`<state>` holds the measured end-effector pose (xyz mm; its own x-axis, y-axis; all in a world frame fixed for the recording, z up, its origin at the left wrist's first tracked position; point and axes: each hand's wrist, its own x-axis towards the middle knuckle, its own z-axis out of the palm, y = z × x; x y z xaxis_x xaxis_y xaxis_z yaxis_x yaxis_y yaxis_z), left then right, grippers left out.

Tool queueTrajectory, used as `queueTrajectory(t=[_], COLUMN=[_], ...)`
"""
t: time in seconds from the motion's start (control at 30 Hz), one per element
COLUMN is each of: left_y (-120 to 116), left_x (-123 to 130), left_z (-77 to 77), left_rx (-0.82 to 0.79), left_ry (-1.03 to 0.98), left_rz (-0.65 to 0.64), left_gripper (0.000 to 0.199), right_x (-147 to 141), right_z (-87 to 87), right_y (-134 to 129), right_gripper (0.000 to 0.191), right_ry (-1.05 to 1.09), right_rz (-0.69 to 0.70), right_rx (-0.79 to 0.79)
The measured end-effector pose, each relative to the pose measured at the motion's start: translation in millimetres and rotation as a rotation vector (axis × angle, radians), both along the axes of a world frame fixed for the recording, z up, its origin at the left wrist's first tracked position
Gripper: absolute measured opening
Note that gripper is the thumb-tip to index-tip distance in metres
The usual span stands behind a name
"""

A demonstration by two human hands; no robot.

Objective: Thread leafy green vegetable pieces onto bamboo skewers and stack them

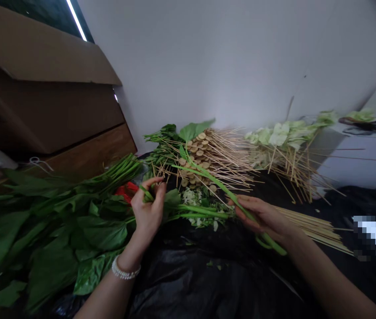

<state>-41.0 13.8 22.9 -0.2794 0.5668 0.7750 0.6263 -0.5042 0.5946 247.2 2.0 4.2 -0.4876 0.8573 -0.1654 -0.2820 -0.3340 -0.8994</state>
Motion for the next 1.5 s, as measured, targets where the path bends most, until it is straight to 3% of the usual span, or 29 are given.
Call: queueTrajectory(t=[0.13,0.33,0.73,0.9,1.07,1.17,1.27,1.37,1.5], left_y=[-5,2,-8,-10,-10,-4,5,10,5], left_x=[5,2,9,9,15,7,-8,-16,-11], left_z=[-1.4,-11.0,-5.8,-3.9,-2.4,0.4,3.5,5.3,4.0], left_rx=[0.152,0.124,0.055,0.06,-0.01,-0.073,-0.127,-0.098,-0.047], left_ry=[0.253,0.486,0.782,0.856,0.672,0.359,0.025,0.012,-0.007], left_rz=[-0.063,-0.191,-0.024,-0.024,-0.029,-0.031,0.062,0.132,0.065], left_gripper=[0.017,0.03,0.021,0.014,0.008,0.014,0.018,0.023,0.024], right_x=[-9,-23,-33,-36,-37,-33,-27,-26,-30], right_z=[-3.6,-3.0,-1.3,-1.9,1.8,5.1,5.5,2.7,-3.6], right_y=[-5,-14,-23,-25,-26,-25,-21,-18,-16], right_gripper=[0.023,0.026,0.022,0.023,0.024,0.024,0.025,0.026,0.029], right_ry=[-0.033,-0.057,0.082,0.089,0.088,0.063,0.009,-0.028,-0.047], right_rz=[0.032,0.088,0.201,0.22,0.218,0.194,0.129,0.053,-0.043], right_rx=[-0.018,-0.022,-0.036,-0.044,-0.031,-0.016,0.011,0.036,0.073])
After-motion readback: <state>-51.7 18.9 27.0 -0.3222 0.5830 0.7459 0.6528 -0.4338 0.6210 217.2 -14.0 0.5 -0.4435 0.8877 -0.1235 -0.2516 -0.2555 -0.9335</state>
